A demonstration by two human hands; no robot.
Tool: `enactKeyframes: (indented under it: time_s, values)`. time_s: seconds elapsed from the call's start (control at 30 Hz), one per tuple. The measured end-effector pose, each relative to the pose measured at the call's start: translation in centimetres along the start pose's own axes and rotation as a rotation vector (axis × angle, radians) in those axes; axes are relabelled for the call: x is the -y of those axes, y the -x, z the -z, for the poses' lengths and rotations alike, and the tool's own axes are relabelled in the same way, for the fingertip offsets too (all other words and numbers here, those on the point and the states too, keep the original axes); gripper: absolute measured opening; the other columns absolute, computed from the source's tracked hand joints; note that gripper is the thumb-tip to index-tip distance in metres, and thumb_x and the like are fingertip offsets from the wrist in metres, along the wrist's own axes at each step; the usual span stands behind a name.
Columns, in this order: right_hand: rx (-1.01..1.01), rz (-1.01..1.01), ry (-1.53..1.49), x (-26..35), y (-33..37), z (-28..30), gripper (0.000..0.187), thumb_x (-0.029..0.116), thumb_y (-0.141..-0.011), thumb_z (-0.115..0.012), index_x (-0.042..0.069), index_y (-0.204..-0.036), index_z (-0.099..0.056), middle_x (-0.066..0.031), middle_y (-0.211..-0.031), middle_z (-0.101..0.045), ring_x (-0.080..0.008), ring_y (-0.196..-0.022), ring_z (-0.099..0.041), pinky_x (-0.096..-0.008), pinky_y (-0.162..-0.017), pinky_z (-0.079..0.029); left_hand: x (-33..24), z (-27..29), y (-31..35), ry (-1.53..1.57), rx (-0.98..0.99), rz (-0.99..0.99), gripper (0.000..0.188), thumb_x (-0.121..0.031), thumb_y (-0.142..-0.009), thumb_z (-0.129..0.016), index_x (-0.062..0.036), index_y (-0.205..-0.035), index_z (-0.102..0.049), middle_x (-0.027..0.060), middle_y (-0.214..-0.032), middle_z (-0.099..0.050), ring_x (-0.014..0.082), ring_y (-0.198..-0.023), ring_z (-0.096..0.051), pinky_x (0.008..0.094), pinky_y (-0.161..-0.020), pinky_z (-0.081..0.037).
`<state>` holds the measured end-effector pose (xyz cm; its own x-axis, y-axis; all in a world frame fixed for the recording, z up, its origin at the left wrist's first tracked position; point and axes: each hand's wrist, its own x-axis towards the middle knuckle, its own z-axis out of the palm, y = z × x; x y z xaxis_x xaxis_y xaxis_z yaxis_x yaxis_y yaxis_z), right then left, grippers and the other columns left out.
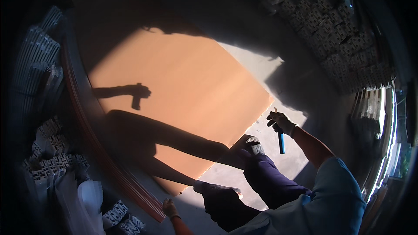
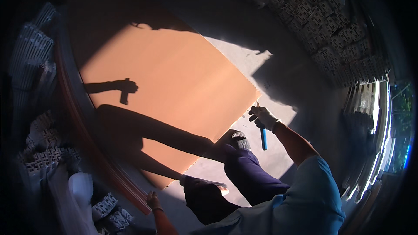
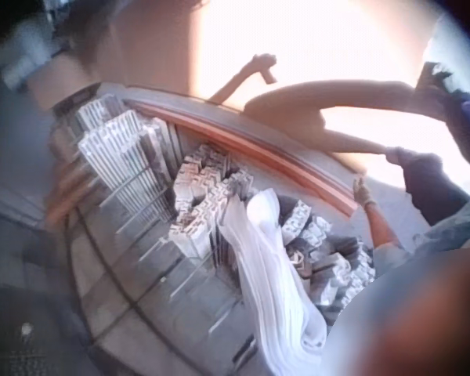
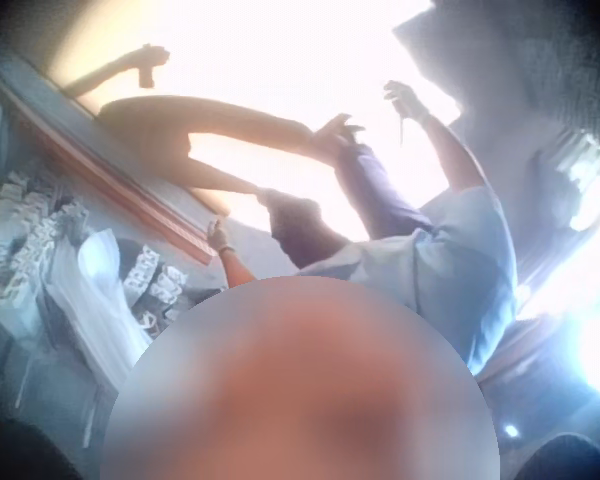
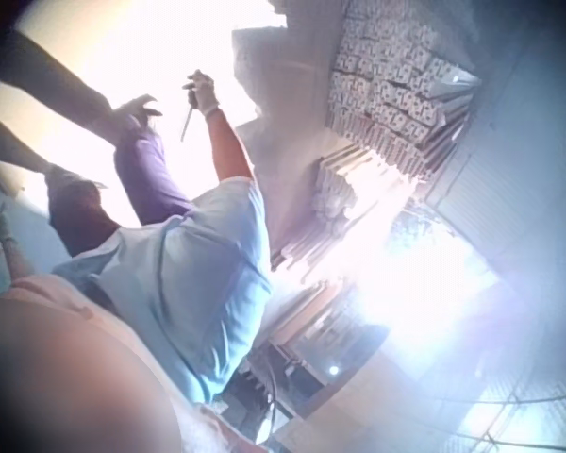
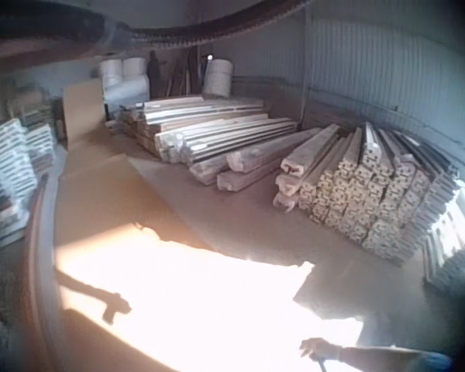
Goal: The person cuts a large sheet of cardboard into smaller pieces using a utility knife. They repeatedly position the sheet, score and cut along straight lines, and separate the cut pieces.
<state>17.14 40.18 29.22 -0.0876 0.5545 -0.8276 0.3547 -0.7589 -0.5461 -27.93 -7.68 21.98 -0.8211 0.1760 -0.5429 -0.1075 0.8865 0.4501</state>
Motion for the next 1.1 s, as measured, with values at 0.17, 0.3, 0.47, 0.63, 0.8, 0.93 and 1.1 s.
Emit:
enactKeyframes:
  time_s: [0.17,0.3,0.47,0.63,0.8,0.93,1.1]
  values:
    - [0.020,-0.123,0.047,3.3,10.8,3.8,0.033,0.041,-0.092,-0.048,0.009,-0.092,-0.056,-0.0058,-0.070,-0.060,-0.0089,-0.042,-0.043,-0.0259,-0.039,-0.038,-8.7,5.8,6.9,0.306,0.228,0.146,0.024,-0.009,-0.083,-0.063,0.0001,-0.106,-0.063,-0.0019,-0.071,-0.056,0.0068,-0.054,-0.045,0.0221,-0.048,-0.037]
    - [0.083,-0.254,0.033,2.5,20.6,8.2,0.031,0.039,-0.090,-0.054,0.008,-0.090,-0.057,-0.0077,-0.069,-0.061,-0.0098,-0.043,-0.044,-0.0263,-0.039,-0.039,-16.0,10.7,13.9,0.328,0.333,0.118,0.023,-0.010,-0.083,-0.064,-0.0016,-0.105,-0.065,-0.0013,-0.073,-0.059,0.0067,-0.055,-0.047,0.0218,-0.049,-0.039]
    - [0.124,-0.320,-0.210,1.0,31.3,9.4,0.022,0.025,-0.085,-0.063,0.004,-0.083,-0.057,-0.0081,-0.065,-0.059,-0.0156,-0.046,-0.052,-0.0311,-0.041,-0.041,-24.9,16.4,21.4,0.360,0.376,0.149,0.021,-0.012,-0.083,-0.065,-0.0047,-0.103,-0.067,-0.0005,-0.077,-0.062,0.0085,-0.058,-0.053,0.0214,-0.051,-0.044]
    - [0.018,-0.220,-0.020,8.5,32.7,9.4,0.027,0.033,-0.087,-0.057,0.008,-0.097,-0.051,-0.0094,-0.068,-0.058,-0.0151,-0.042,-0.048,-0.0304,-0.038,-0.039,-29.5,18.3,25.9,0.368,0.328,0.212,0.022,-0.017,-0.083,-0.065,-0.0071,-0.102,-0.067,0.0009,-0.080,-0.063,0.0105,-0.059,-0.056,0.0228,-0.050,-0.046]
    - [-0.109,0.053,0.105,20.2,27.2,6.9,0.030,0.038,-0.088,-0.055,0.011,-0.101,-0.049,-0.0054,-0.073,-0.056,-0.0127,-0.045,-0.051,-0.0276,-0.038,-0.043,-29.0,18.9,24.9,0.380,0.350,0.217,0.028,-0.022,-0.081,-0.067,-0.0061,-0.103,-0.066,0.0024,-0.080,-0.064,0.0126,-0.060,-0.058,0.0249,-0.052,-0.048]
    - [-0.047,0.266,0.231,31.3,22.3,2.3,0.025,0.034,-0.088,-0.055,0.010,-0.096,-0.051,-0.0039,-0.070,-0.056,-0.0109,-0.047,-0.052,-0.0260,-0.040,-0.045,-28.0,20.1,22.1,0.490,0.348,0.258,0.031,-0.027,-0.082,-0.065,-0.0059,-0.105,-0.064,0.0045,-0.084,-0.064,0.0158,-0.060,-0.059,0.0273,-0.053,-0.049]
    - [-0.027,0.274,0.317,42.8,20.4,-6.8,0.021,0.029,-0.087,-0.057,0.010,-0.093,-0.051,-0.0036,-0.065,-0.055,-0.0093,-0.041,-0.046,-0.0252,-0.037,-0.040,-30.0,24.7,16.3,0.494,0.303,0.388,0.029,-0.028,-0.086,-0.061,-0.0071,-0.106,-0.064,0.0055,-0.087,-0.064,0.0180,-0.065,-0.060,0.0323,-0.059,-0.049]
